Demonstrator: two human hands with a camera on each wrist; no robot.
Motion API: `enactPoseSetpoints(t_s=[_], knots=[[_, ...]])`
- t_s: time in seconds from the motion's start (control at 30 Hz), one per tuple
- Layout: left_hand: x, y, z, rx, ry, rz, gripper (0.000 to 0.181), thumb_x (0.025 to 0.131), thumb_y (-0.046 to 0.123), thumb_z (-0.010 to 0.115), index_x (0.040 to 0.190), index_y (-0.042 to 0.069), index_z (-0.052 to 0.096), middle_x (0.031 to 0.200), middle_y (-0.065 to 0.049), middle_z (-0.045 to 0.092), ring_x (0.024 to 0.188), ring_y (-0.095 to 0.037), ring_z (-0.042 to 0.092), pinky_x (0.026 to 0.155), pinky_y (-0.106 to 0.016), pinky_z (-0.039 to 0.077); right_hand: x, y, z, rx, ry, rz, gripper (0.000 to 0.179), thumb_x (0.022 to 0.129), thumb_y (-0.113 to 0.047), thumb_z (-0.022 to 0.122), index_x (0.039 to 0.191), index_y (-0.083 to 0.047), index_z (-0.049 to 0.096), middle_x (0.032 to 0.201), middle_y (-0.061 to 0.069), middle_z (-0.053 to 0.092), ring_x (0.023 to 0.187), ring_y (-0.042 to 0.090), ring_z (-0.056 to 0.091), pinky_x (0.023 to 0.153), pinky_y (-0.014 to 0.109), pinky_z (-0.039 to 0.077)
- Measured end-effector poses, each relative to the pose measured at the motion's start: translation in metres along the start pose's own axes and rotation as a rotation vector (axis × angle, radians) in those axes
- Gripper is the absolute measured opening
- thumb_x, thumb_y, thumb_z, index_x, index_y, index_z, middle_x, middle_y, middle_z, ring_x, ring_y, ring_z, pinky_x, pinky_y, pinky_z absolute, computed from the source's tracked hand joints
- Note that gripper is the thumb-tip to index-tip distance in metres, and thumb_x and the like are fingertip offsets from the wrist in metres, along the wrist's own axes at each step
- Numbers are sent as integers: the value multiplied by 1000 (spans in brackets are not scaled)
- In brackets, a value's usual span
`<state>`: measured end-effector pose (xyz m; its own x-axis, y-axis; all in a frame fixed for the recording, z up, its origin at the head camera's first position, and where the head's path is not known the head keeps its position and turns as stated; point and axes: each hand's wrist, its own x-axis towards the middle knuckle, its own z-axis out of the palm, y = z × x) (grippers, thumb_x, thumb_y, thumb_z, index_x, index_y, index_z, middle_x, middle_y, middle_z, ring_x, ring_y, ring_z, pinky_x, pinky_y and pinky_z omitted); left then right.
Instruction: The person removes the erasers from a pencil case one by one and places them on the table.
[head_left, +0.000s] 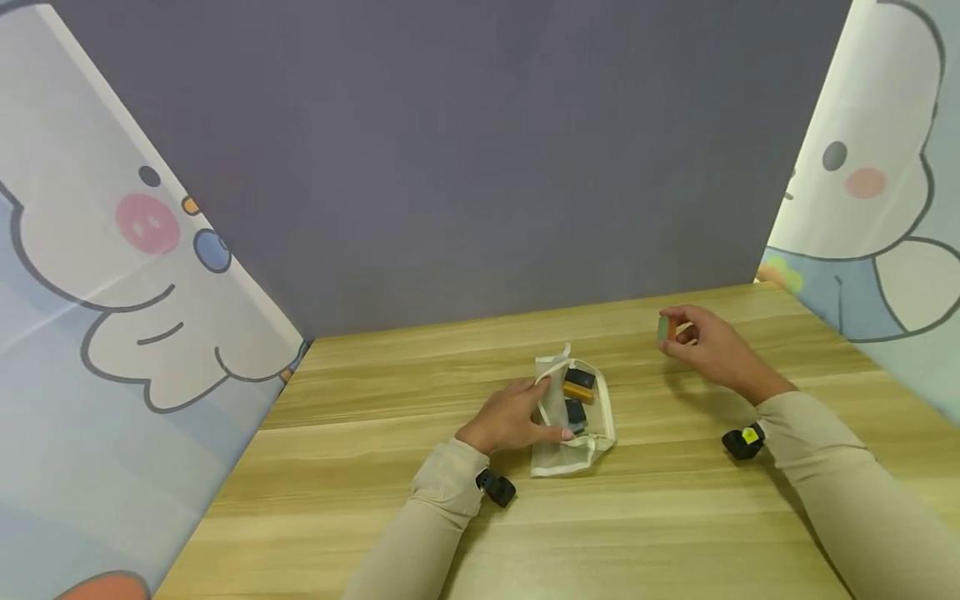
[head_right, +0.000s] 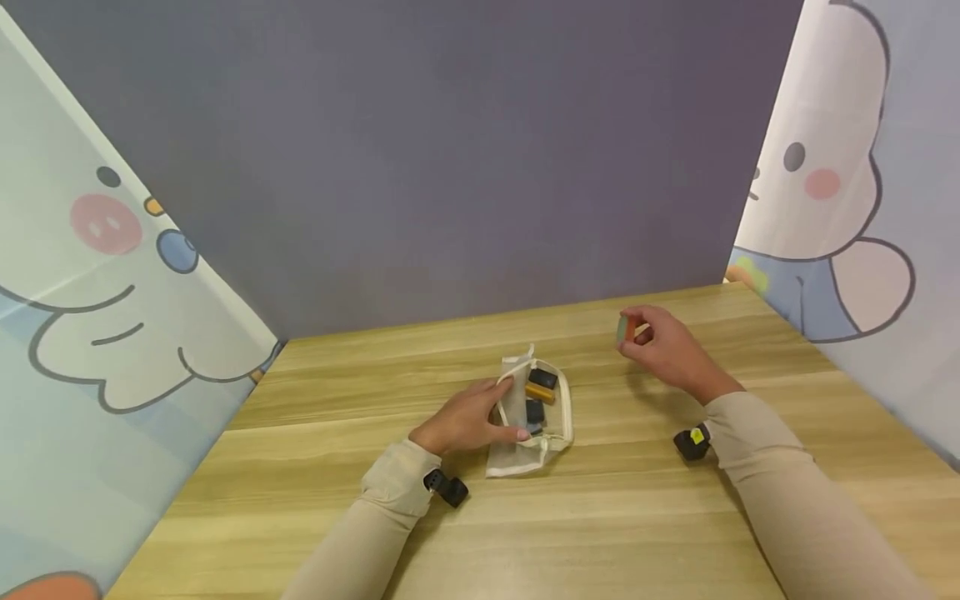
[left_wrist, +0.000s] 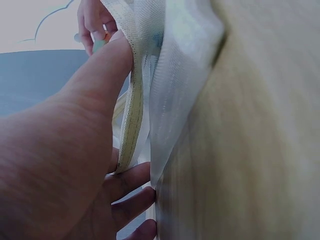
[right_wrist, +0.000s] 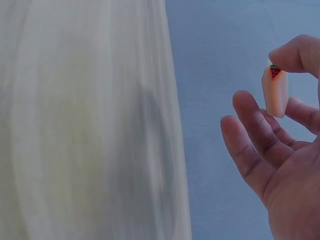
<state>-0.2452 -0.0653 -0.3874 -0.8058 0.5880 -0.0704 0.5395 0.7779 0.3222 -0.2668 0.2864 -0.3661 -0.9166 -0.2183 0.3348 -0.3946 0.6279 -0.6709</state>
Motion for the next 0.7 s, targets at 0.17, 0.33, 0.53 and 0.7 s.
enactPoseSetpoints(t_s=[0.17,0.33,0.53,0.7], knots=[[-2,-2,2,-13,1,-11,100,88,72,58,162,17,19,162,-11,27,148,-27,26,116,-47,27,2,2,4,-19,8,-12,55,97,-17,67,143,6,47,125,22,54,96,30,59,66,27,49],[-3,-2,2,-13,-2,1,99,89,71,59,162,16,20,162,-11,27,148,-27,26,116,-47,27,-2,3,2,-31,31,-20,53,96,-13,68,141,7,48,124,23,54,93,31,60,64,26,49],[-7,-2,3,-18,-10,-2,99,89,71,59,162,17,19,163,-10,26,149,-26,25,116,-48,28,-5,4,-2,-41,17,-18,52,96,-13,67,141,7,49,122,23,56,94,32,62,65,26,50],[-9,-2,3,-24,-13,2,99,90,71,58,162,17,18,163,-10,25,149,-26,24,116,-48,27,-7,2,-7,-39,6,-27,49,96,-11,66,139,8,51,115,19,59,93,30,62,70,22,48]])
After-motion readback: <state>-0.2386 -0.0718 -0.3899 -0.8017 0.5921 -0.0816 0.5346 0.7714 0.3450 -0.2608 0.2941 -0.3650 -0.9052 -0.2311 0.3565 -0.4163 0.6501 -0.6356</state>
